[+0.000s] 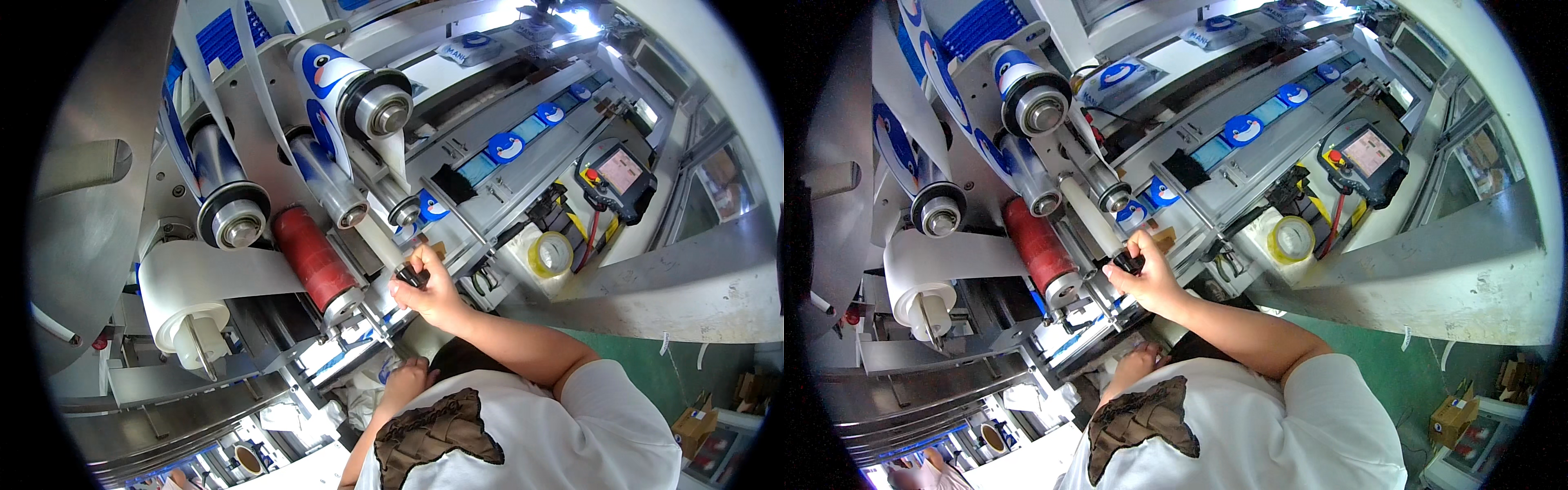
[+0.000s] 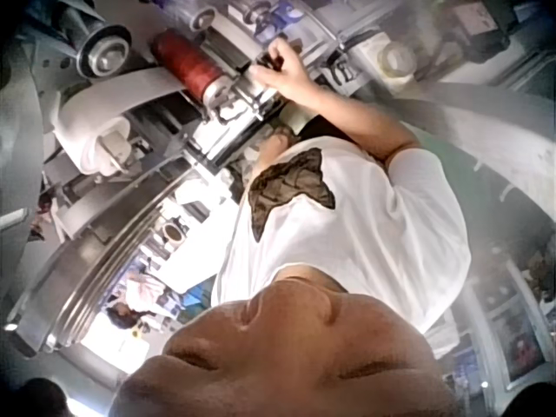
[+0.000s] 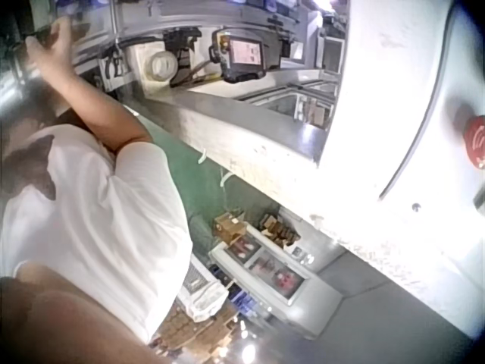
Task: The person loads a roll of labels onto a machine and threads the label strip through rollers. They then use a handheld tool to adjust the machine's settings while labels are applied to blue circular objects. Finally, the person collects the labeled objects and places them into a cardboard box.
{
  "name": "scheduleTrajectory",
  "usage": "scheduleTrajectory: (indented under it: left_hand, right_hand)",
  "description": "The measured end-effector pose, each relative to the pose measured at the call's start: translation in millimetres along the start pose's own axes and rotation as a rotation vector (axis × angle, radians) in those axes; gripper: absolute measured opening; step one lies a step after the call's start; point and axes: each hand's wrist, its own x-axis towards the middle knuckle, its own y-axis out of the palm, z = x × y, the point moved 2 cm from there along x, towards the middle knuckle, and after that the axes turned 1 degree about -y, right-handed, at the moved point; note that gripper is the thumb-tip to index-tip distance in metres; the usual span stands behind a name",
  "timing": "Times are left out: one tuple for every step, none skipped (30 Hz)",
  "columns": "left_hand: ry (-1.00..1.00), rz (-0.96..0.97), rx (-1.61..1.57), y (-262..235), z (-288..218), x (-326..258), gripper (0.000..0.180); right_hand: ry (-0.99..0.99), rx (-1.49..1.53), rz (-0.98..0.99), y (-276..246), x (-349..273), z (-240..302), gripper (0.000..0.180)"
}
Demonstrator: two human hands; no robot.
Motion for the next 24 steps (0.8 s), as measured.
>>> scheduleTrajectory:
  left_hand:
    - [0.009, -0.018, -0.005, 2.1, 1.5, -0.1, 0.033]
    - [0.018, -0.037, -0.011, 2.8, 2.1, -0.4, 0.033]
    - [0.010, -0.025, -0.009, 2.8, 1.8, -0.9, 0.033]
    - [0.003, -0.012, -0.005, 0.4, 0.6, -0.7, 0.033]
    - [-0.004, 0.000, 0.000, -0.9, -0.3, 0.0, 0.033]
    - [0.003, 0.000, 0.004, -0.2, -1.1, -0.2, 0.033]
    - [0.006, -0.005, 0.013, -0.3, -1.0, -1.4, 0.033]
    - [0.009, -0.010, 0.022, -1.1, -1.2, -1.5, 0.033]
    - [0.000, 0.000, 0.023, -3.3, -1.9, -1.1, 0.033]
    - [-0.006, 0.012, 0.022, -4.9, -3.7, -1.2, 0.033]
    - [-0.012, 0.024, 0.020, -6.1, -4.7, -0.9, 0.033]
    - [-0.018, 0.016, 0.017, -3.4, -2.4, -0.3, 0.034]
    - [-0.004, 0.002, 0.020, -0.9, -0.8, -0.2, 0.034]
    - [0.011, -0.013, 0.022, 1.1, 0.6, -0.1, 0.035]
    - [0.026, -0.027, 0.025, 1.8, 1.2, 0.2, 0.035]
    - [0.029, -0.030, 0.025, 2.5, 1.5, 0.2, 0.035]
    - [0.032, -0.032, 0.026, 2.9, 1.7, 0.1, 0.035]
    - [0.034, -0.034, 0.026, 3.1, 1.7, 0.1, 0.035]
    - [0.017, -0.016, 0.030, 2.9, 1.2, 0.0, 0.035]
    - [-0.001, 0.002, 0.033, 1.4, 0.0, 0.8, 0.035]
    - [-0.018, 0.021, 0.037, 1.1, -0.5, 0.8, 0.035]
    - [-0.018, 0.016, 0.034, 1.7, -0.2, 0.2, 0.034]
    - [-0.019, 0.010, 0.030, 2.5, 0.7, -0.2, 0.034]
    - [-0.019, 0.005, 0.027, 3.2, 1.6, -0.4, 0.034]
  right_hand:
    - [-0.002, 0.008, 0.001, 0.3, -0.1, 0.1, 0.037]
    - [0.000, 0.006, -0.002, 0.4, -0.3, -0.2, 0.036]
    - [0.003, 0.003, -0.005, 0.5, -0.6, -0.5, 0.036]
    - [0.003, 0.001, -0.009, 0.5, 0.4, -0.3, 0.036]
    - [0.003, -0.013, -0.009, 0.1, 0.4, -0.2, 0.036]
    - [0.003, -0.027, -0.009, -0.9, -0.7, -0.4, 0.036]
    - [-0.001, -0.037, -0.002, -0.4, -0.2, -0.6, 0.036]
    - [0.002, -0.027, -0.004, -0.1, 0.2, -0.8, 0.036]
    - [0.005, -0.018, -0.005, 0.1, 0.4, -0.9, 0.036]
    - [0.009, -0.011, -0.009, -0.4, -0.1, -1.3, 0.037]
    - [0.008, -0.017, -0.006, -0.7, 0.0, -1.6, 0.037]
    - [0.006, -0.023, -0.003, -0.8, 0.2, -1.9, 0.037]
    - [0.008, -0.030, -0.002, -1.6, -0.1, -2.1, 0.037]
    - [0.004, -0.027, 0.001, -1.7, 0.0, -2.3, 0.037]
    - [0.000, -0.023, 0.004, -1.5, 0.5, -2.5, 0.036]
    - [-0.002, -0.019, 0.006, -1.2, 0.4, -3.0, 0.036]
    - [-0.006, -0.021, 0.006, -0.9, 0.4, -2.6, 0.036]
    - [-0.009, -0.022, 0.006, -0.5, 0.8, -1.5, 0.036]
    - [-0.010, -0.022, 0.004, -0.3, 0.2, -1.1, 0.036]
    - [-0.014, -0.020, -0.001, -0.2, -0.2, -0.9, 0.036]
    - [-0.018, -0.019, -0.006, 0.1, -0.2, -0.8, 0.036]
    - [-0.022, -0.017, -0.012, -0.1, -0.2, -0.8, 0.036]
    - [-0.024, -0.021, -0.012, -0.5, -0.1, -1.4, 0.036]
    - [-0.025, -0.025, -0.011, -1.1, 0.3, -2.4, 0.036]
